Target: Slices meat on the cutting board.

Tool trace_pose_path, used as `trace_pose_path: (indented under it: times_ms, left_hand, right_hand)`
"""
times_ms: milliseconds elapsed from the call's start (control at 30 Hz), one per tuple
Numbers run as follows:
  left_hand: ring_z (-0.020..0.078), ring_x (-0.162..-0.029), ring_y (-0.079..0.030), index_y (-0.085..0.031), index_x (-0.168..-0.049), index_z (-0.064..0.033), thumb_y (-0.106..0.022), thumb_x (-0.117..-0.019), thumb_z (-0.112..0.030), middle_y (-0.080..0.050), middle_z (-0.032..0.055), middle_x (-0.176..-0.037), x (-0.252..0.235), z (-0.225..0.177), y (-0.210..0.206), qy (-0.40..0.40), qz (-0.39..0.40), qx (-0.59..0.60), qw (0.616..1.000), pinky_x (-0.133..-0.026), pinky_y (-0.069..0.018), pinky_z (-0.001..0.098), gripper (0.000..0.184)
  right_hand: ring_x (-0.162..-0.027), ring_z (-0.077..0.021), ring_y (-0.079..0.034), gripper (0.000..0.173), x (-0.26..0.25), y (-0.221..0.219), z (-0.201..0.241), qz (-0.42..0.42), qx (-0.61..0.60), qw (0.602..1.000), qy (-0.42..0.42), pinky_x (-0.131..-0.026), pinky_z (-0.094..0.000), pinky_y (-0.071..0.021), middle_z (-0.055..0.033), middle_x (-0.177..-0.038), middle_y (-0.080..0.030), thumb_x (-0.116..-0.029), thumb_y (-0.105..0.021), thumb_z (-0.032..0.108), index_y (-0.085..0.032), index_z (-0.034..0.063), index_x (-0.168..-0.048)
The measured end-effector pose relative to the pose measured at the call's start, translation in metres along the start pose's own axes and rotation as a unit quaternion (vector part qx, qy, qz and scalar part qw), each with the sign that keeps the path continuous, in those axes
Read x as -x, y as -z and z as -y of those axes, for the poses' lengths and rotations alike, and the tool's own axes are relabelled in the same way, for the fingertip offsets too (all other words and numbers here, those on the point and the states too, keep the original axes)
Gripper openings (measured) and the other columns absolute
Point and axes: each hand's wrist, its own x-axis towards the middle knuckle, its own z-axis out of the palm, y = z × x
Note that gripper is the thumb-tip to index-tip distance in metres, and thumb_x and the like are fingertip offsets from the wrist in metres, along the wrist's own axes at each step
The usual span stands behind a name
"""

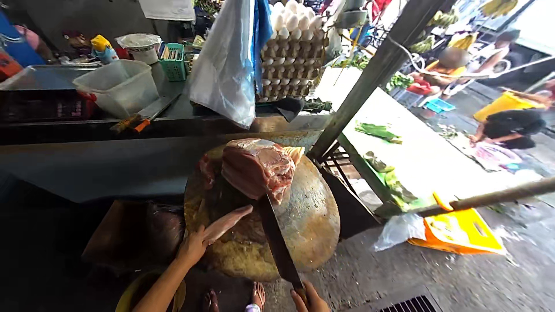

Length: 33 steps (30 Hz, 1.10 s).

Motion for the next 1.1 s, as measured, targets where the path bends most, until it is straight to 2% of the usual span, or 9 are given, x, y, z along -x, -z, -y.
trace_pose_path:
  times_ms: [100,200,367,433,500,533,633,933,1100]
  left_hand:
    - [0.0448,-0.121,-0.062,-0.042,-0.146,0.0054,-0.061,-0.1032,-0.026,-0.062,0.0315,-0.128,0.014,0.019,-0.002,0.064,-0.036,0.064,0.995,-0.104,-0.0478,0.0572,0.057]
    - [0.0438,-0.124,-0.060,-0.039,-0.148,0.0045,-0.068,-0.0986,-0.020,-0.058,0.0311,-0.134,0.020,0.029,-0.006,0.032,-0.085,0.166,0.982,-0.108,-0.0464,0.0558,0.062]
    - [0.0409,-0.128,-0.056,-0.050,-0.137,0.0088,-0.067,-0.0963,-0.008,-0.055,0.0309,-0.136,0.024,0.037,-0.025,-0.012,-0.177,0.248,0.952,-0.111,-0.0441,0.0493,0.047]
    - [0.0410,-0.125,-0.058,-0.052,-0.134,0.0093,-0.067,-0.0960,-0.005,-0.057,0.0309,-0.133,0.024,0.036,-0.032,-0.005,-0.197,0.265,0.944,-0.109,-0.0458,0.0499,0.044]
    - [0.0406,-0.123,-0.059,-0.053,-0.134,0.0082,-0.067,-0.0958,-0.006,-0.059,0.0300,-0.132,0.021,0.037,-0.037,0.005,-0.208,0.259,0.943,-0.107,-0.0473,0.0507,0.043]
    - [0.0402,-0.124,-0.059,-0.053,-0.135,0.0076,-0.066,-0.0959,-0.008,-0.059,0.0294,-0.133,0.022,0.036,-0.037,0.010,-0.207,0.250,0.946,-0.108,-0.0470,0.0506,0.044]
    - [0.0386,-0.128,-0.057,-0.052,-0.136,0.0073,-0.066,-0.0956,-0.006,-0.057,0.0285,-0.136,0.024,0.034,-0.038,0.019,-0.200,0.236,0.951,-0.111,-0.0450,0.0472,0.045]
    - [0.0407,-0.125,-0.060,-0.043,-0.147,0.0059,-0.057,-0.1044,-0.012,-0.059,0.0298,-0.135,0.023,0.039,-0.039,0.043,-0.128,0.272,0.953,-0.110,-0.0451,0.0513,0.048]
    - [0.0376,-0.133,-0.055,-0.048,-0.146,0.0034,-0.058,-0.1035,-0.013,-0.054,0.0278,-0.143,-0.003,0.013,-0.025,0.019,-0.144,0.238,0.960,-0.115,-0.0416,0.0468,0.046]
  right_hand:
    - [-0.057,-0.0204,-0.065,0.045,-0.026,-0.008,0.067,-0.057,-0.044,0.975,0.208,-0.057,-0.0420,-0.0578,-0.0101,-0.071,-0.066,-0.0991,-0.059,0.029,-0.061,-0.0069,-0.125]
    - [-0.058,-0.0037,-0.060,0.044,-0.057,-0.007,0.159,-0.131,-0.118,0.875,0.450,-0.055,-0.0230,-0.0555,-0.0012,-0.077,-0.064,-0.1061,-0.052,0.044,-0.057,0.0055,-0.127]
    - [-0.073,-0.0022,-0.066,0.028,-0.087,-0.014,0.273,-0.190,-0.238,0.739,0.601,-0.065,-0.0236,-0.0601,0.0015,-0.087,-0.066,-0.1079,-0.053,0.037,-0.052,0.0139,-0.124]
    - [-0.069,-0.0016,-0.065,0.032,-0.096,-0.037,0.253,-0.184,-0.184,0.787,0.560,-0.065,-0.0233,-0.0594,0.0004,-0.082,-0.066,-0.1064,-0.056,0.031,-0.052,0.0045,-0.123]
    - [-0.058,-0.0165,-0.064,0.038,-0.099,-0.065,0.198,-0.100,-0.018,0.912,0.398,-0.058,-0.0361,-0.0570,-0.0085,-0.070,-0.065,-0.0996,-0.061,0.022,-0.059,-0.0085,-0.123]
    - [-0.072,-0.0309,-0.071,0.043,-0.103,-0.075,0.173,0.003,0.099,0.962,0.256,-0.071,-0.0495,-0.0593,-0.0173,-0.082,-0.071,-0.1033,-0.058,0.026,-0.056,-0.0040,-0.133]
    - [-0.110,-0.0422,-0.069,0.045,-0.132,-0.102,0.131,0.198,0.268,0.943,0.009,-0.093,-0.0614,-0.0529,-0.0233,-0.114,-0.070,-0.1084,-0.048,0.037,-0.047,0.0082,-0.143]
    - [-0.106,-0.0408,-0.070,0.046,-0.130,-0.072,0.113,0.154,0.297,0.942,0.016,-0.091,-0.0594,-0.0533,-0.0211,-0.109,-0.072,-0.1073,-0.050,0.043,-0.054,0.0078,-0.138]
    - [-0.077,-0.0357,-0.069,0.043,-0.110,-0.037,0.138,0.059,0.153,0.977,0.133,-0.075,-0.0556,-0.0546,-0.0177,-0.084,-0.069,-0.1041,-0.058,0.033,-0.058,0.0032,-0.135]
